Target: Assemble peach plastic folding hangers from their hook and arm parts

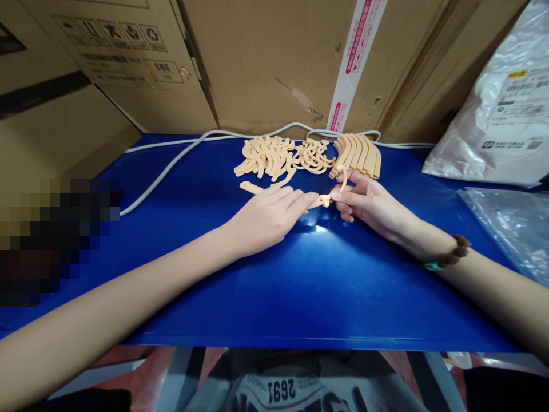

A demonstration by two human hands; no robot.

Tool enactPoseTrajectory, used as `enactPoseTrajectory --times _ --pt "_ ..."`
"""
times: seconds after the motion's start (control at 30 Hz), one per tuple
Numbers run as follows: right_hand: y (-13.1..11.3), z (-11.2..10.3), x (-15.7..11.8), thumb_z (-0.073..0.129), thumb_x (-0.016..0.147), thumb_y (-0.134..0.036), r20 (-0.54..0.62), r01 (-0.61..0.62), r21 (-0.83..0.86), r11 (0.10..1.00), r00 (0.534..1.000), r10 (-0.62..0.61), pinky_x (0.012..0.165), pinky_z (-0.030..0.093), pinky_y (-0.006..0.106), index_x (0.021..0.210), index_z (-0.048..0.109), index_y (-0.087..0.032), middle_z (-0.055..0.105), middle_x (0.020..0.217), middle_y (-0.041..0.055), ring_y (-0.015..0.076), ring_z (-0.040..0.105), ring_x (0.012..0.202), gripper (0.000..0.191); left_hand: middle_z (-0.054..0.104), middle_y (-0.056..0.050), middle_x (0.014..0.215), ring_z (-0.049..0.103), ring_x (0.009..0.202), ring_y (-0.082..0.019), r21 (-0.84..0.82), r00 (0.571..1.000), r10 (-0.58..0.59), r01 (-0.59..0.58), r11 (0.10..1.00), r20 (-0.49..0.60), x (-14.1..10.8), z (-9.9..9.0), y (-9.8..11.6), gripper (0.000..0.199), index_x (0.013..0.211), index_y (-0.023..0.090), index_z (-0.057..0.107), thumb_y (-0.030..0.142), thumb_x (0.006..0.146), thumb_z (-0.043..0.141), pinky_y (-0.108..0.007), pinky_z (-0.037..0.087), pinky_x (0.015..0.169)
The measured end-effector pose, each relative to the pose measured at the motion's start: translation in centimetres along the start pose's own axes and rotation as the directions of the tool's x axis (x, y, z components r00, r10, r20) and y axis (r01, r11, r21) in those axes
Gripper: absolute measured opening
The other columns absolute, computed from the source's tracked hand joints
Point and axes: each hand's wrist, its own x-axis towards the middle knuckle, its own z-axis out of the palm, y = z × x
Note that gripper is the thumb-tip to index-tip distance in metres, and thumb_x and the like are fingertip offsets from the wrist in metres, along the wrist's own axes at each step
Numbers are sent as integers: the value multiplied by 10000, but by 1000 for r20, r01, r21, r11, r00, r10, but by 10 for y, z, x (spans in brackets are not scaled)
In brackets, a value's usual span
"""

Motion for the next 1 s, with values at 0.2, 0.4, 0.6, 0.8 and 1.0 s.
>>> enactPoseTrajectory --times 0.2,0.4,0.6,0.8,1.0 --pt "3 1 -1 810 716 -292 -5 83 -63 995 996 -84 483 402 224 1129 465 -224 581 746 -56 66 458 546 543 692 -111 905 635 854 -212 41 999 1 -3 999 52 0 1 0 319 1202 42 578 145 1024 334 -315 447 720" --pt "8 0 0 781 751 -267 1 131 -111 985 991 -132 485 424 219 1140 452 -243 565 738 -69 64 469 529 510 690 -100 872 638 812 -217 89 999 36 -40 995 39 0 1 0 349 1161 31 601 99 1009 294 -324 423 687" --pt "5 -1 -1 737 794 -266 44 145 -185 972 989 -139 498 458 254 1295 433 -270 571 757 -59 87 506 530 586 697 -97 878 637 817 -209 103 998 19 -25 994 64 -1 3 1 360 1171 50 609 106 1011 291 -323 423 708" --pt "4 -2 -3 707 830 -259 78 168 -237 957 985 -153 515 459 271 1362 413 -287 561 762 -49 99 516 551 609 694 -91 871 634 809 -207 113 996 19 -29 993 84 -2 4 2 374 1225 48 591 90 1002 294 -326 414 702" --pt "4 0 -3 676 844 -260 63 203 -310 929 979 -194 494 454 267 1324 412 -285 560 779 -43 102 505 547 549 690 -74 863 627 782 -208 109 997 21 -29 994 77 -2 6 3 357 1203 56 609 94 998 319 -332 400 697"
